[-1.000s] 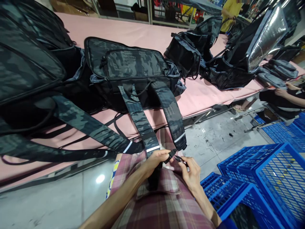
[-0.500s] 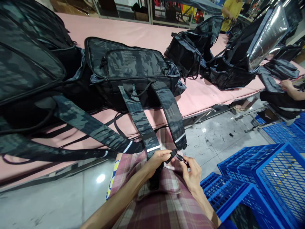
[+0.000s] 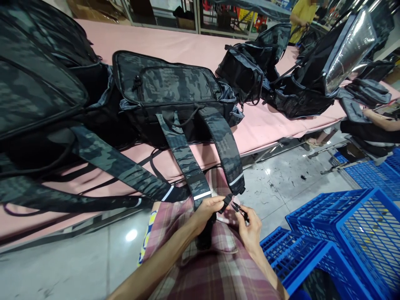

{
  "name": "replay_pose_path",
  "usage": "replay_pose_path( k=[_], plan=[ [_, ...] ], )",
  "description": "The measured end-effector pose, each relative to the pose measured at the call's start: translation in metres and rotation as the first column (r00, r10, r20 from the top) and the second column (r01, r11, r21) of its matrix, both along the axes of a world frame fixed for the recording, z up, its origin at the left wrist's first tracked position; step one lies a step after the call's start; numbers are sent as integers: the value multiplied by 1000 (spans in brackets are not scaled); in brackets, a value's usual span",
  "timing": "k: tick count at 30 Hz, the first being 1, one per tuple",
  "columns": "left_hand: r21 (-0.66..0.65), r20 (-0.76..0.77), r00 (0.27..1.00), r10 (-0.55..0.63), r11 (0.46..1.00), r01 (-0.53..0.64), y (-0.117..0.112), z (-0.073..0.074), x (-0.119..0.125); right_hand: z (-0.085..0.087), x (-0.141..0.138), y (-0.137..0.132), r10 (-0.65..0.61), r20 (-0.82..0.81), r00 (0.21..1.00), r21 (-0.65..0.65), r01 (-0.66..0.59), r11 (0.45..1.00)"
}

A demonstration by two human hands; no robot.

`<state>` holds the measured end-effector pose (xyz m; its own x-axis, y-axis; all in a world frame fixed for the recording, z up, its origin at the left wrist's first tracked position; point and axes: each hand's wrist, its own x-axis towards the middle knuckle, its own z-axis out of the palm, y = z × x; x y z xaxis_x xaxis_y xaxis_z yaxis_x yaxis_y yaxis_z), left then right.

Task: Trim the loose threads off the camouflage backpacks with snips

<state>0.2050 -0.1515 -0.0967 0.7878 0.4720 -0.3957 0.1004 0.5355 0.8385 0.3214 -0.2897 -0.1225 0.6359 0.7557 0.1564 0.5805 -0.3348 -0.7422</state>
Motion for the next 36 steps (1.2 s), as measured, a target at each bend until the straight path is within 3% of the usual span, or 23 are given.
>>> replay_pose_path(
  k=[15,29,36],
  plan=[
    [17,-42,999,2,1000,-1,-2,2,3,8,2,6,57,120,991,47,-64,997],
    [14,-42,999,0,1000,0,-5,-1,3,10,2,7,56,131,990,31,-60,998],
    [11,-95,995,29,1000,-28,-5,-5,5,7,4,3,-28,-4,1000,3,29,1000]
  ],
)
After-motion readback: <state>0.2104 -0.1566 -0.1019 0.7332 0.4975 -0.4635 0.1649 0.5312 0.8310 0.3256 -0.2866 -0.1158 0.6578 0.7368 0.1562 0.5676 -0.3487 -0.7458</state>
